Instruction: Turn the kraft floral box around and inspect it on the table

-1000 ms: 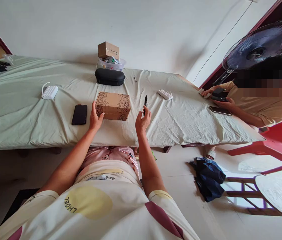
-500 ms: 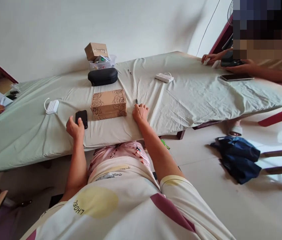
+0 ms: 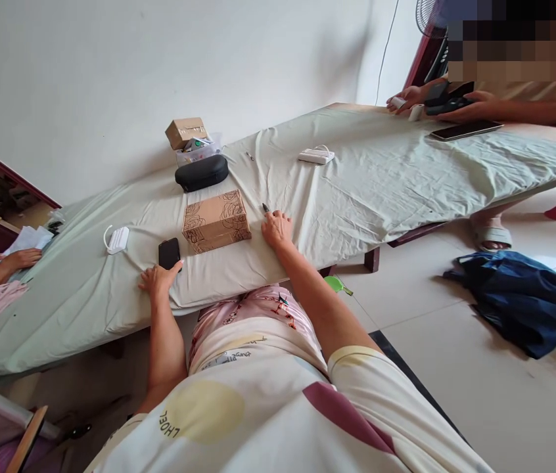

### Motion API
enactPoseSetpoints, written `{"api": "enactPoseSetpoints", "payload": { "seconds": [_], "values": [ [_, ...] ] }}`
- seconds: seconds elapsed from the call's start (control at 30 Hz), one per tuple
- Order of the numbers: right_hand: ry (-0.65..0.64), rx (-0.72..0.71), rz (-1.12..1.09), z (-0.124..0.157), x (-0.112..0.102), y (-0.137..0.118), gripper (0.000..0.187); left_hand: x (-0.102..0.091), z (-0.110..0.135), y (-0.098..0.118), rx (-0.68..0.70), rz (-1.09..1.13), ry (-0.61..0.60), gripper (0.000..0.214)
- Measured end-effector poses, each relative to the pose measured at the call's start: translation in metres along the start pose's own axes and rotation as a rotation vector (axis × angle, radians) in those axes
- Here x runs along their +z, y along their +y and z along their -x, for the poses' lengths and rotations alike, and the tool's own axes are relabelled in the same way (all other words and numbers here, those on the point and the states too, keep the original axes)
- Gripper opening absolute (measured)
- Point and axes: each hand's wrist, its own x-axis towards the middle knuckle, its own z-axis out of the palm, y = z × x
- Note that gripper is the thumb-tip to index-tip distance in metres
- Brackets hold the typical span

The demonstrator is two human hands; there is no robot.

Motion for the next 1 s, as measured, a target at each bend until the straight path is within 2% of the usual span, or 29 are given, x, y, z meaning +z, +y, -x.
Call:
{"api": "enactPoseSetpoints", "payload": {
  "seconds": [0.2,0.33,0.47,0.6,0.67,0.77,0.87,1.0],
  "values": [
    [0.059,0.019,-0.048,0.001,-0.004,0.0,0.042,0.005,0.001,0.009,-0.008,0.045,0.032,0.079],
    [0.113,0.038,-0.101,0.002,-0.008,0.001,0.048,0.003,0.011,0.009,-0.017,0.052,0.043,0.086],
    [0.139,0.02,-0.184,0.0,-0.005,0.006,0.05,-0.007,0.017,0.009,0.005,0.098,-0.015,0.085],
    [0.158,0.017,-0.238,-0.004,0.0,0.01,0.049,-0.012,0.011,0.007,-0.025,0.197,-0.063,0.076],
    [0.173,0.025,-0.261,-0.005,0.001,0.011,0.049,-0.009,0.006,0.002,-0.033,0.35,-0.055,0.064],
    [0.185,0.05,-0.293,-0.005,0.0,0.012,0.048,-0.001,-0.001,-0.01,-0.088,0.742,-0.101,0.037],
    [0.212,0.058,-0.329,-0.005,-0.001,0.012,0.047,0.005,-0.003,-0.021,-0.131,1.065,-0.189,0.029],
    [0.293,0.026,-0.39,-0.005,-0.006,0.01,0.045,0.008,-0.001,-0.027,-0.143,1.205,-0.226,0.015]
  ]
}}
